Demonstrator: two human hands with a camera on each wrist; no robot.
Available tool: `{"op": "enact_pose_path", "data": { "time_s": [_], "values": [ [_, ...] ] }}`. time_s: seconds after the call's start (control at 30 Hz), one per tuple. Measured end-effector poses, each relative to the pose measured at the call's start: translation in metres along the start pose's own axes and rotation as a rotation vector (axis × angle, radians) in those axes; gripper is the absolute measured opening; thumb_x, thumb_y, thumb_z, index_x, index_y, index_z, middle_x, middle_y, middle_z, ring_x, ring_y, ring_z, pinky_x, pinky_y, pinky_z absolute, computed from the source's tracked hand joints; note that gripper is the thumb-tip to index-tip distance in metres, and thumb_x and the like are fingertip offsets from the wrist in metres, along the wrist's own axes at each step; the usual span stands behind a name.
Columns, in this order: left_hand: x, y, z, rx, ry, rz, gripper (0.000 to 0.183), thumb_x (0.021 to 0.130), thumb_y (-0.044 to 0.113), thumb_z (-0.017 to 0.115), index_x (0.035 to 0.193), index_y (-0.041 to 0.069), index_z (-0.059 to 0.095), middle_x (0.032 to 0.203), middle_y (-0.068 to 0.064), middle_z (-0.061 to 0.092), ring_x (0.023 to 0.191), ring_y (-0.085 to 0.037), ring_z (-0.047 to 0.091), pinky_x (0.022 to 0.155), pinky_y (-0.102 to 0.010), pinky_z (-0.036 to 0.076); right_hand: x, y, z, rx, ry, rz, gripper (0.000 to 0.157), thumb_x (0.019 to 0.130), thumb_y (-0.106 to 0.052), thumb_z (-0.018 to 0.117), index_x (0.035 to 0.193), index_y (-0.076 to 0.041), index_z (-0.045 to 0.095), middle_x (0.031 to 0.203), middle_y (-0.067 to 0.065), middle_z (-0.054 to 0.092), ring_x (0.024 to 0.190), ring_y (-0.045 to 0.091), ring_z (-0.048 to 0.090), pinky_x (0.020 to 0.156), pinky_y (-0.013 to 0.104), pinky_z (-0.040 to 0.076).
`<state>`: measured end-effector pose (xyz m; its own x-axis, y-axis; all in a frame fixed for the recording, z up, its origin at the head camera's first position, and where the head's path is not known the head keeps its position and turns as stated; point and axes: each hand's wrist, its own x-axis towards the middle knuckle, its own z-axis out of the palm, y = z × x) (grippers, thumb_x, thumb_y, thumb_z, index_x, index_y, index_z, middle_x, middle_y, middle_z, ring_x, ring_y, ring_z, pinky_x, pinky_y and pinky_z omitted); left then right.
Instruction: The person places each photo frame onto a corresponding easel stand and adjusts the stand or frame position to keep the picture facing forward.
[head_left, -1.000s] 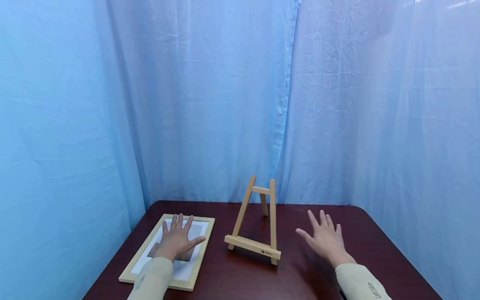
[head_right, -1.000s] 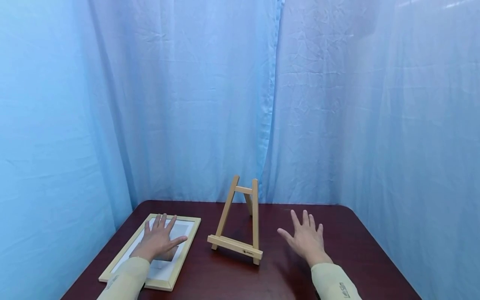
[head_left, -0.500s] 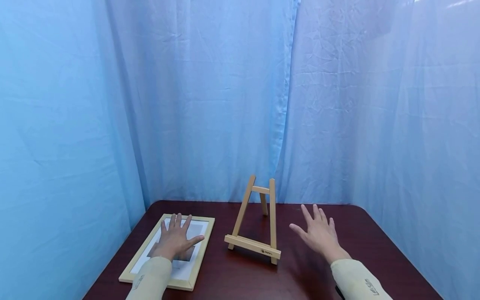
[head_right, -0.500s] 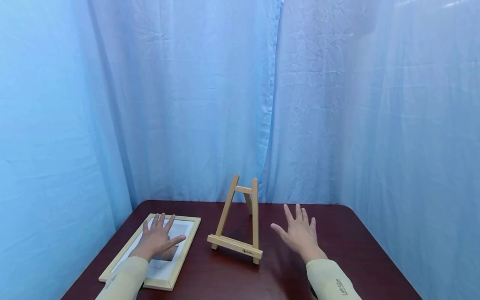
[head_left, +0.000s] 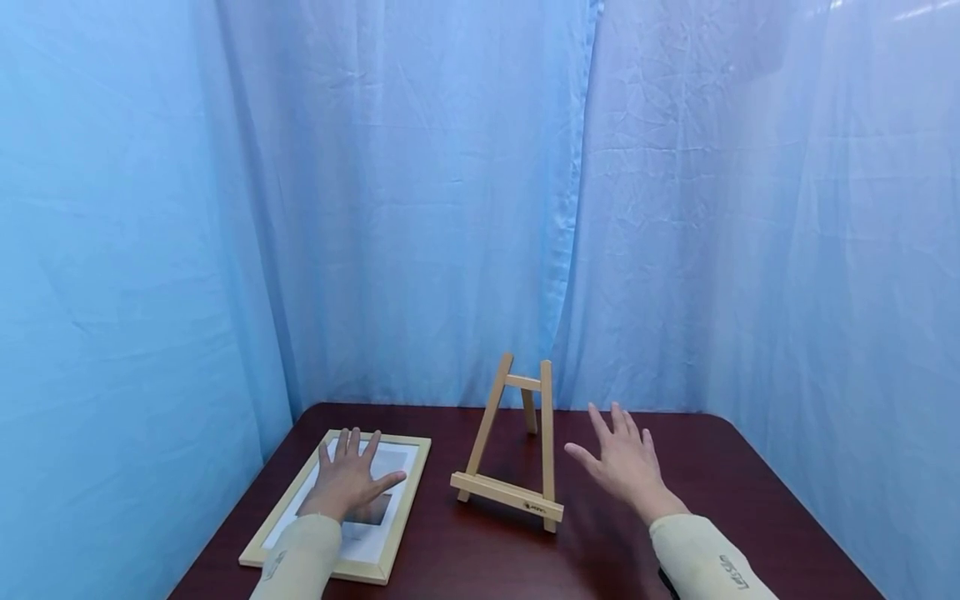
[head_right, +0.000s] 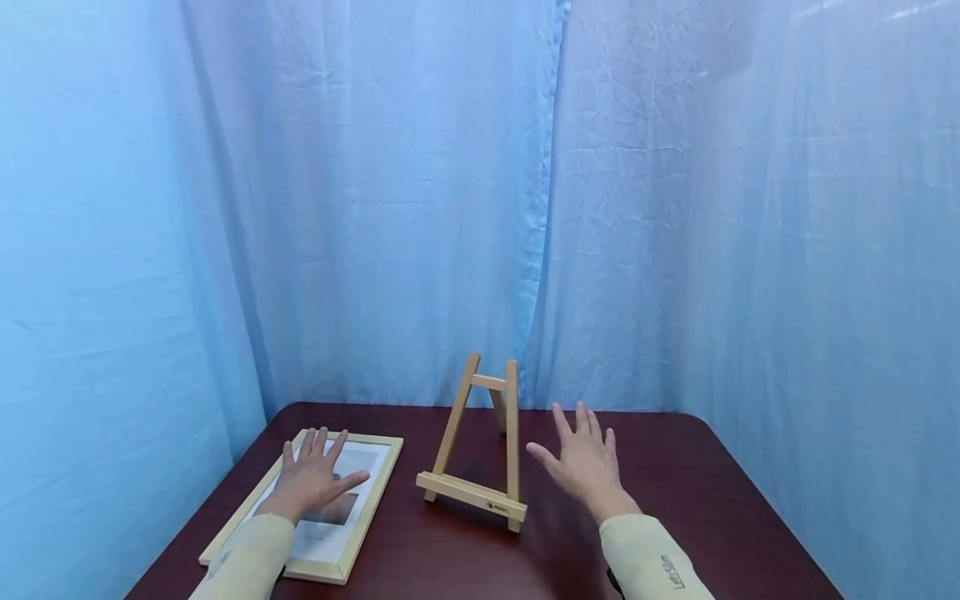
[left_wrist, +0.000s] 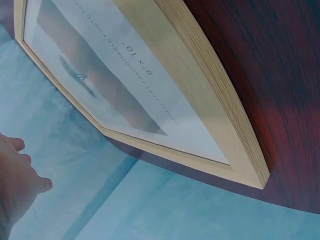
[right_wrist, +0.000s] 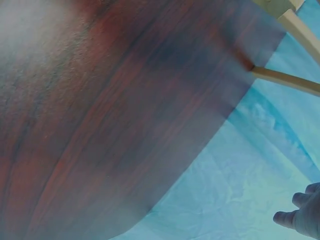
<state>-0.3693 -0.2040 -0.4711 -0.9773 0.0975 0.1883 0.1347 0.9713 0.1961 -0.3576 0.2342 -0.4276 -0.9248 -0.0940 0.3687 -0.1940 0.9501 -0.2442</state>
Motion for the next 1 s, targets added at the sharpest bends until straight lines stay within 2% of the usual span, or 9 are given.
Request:
{"op": "enact_pose_path", "data": {
  "time_s": [0.4,0.77,1.0],
  "values": [
    [-0.006,0.000,-0.009,0.019,0.016,-0.005,0.099,0.085,0.074,0.055,0.154,0.006,0.036,0.155,-0.035,0.023,0.144,-0.052,0.012,0.110,-0.072,0.002,0.007,-0.023,-0.008,-0.004,0.017,-0.039,0.087,0.093,-0.062,0.055,0.157,-0.011,0.028,0.158,0.030,0.020,0.142,0.050,0.022,0.111,0.069,0.013],
    [-0.007,-0.003,-0.015,0.023,0.037,0.004,0.100,0.084,0.075,0.054,0.152,0.004,0.037,0.153,-0.036,0.026,0.143,-0.052,0.015,0.108,-0.074,0.006,0.011,-0.042,-0.013,-0.011,0.021,-0.076,0.087,0.093,-0.065,0.053,0.157,-0.012,0.029,0.158,0.029,0.022,0.142,0.048,0.024,0.111,0.067,0.018],
    [-0.008,-0.006,-0.018,0.019,0.037,0.011,0.100,0.085,0.073,0.055,0.152,0.002,0.037,0.152,-0.037,0.027,0.143,-0.053,0.015,0.108,-0.074,0.006,0.011,-0.053,-0.016,0.005,0.021,-0.094,0.086,0.093,-0.064,0.053,0.158,-0.013,0.028,0.158,0.028,0.023,0.143,0.047,0.023,0.112,0.066,0.017]
  ]
}}
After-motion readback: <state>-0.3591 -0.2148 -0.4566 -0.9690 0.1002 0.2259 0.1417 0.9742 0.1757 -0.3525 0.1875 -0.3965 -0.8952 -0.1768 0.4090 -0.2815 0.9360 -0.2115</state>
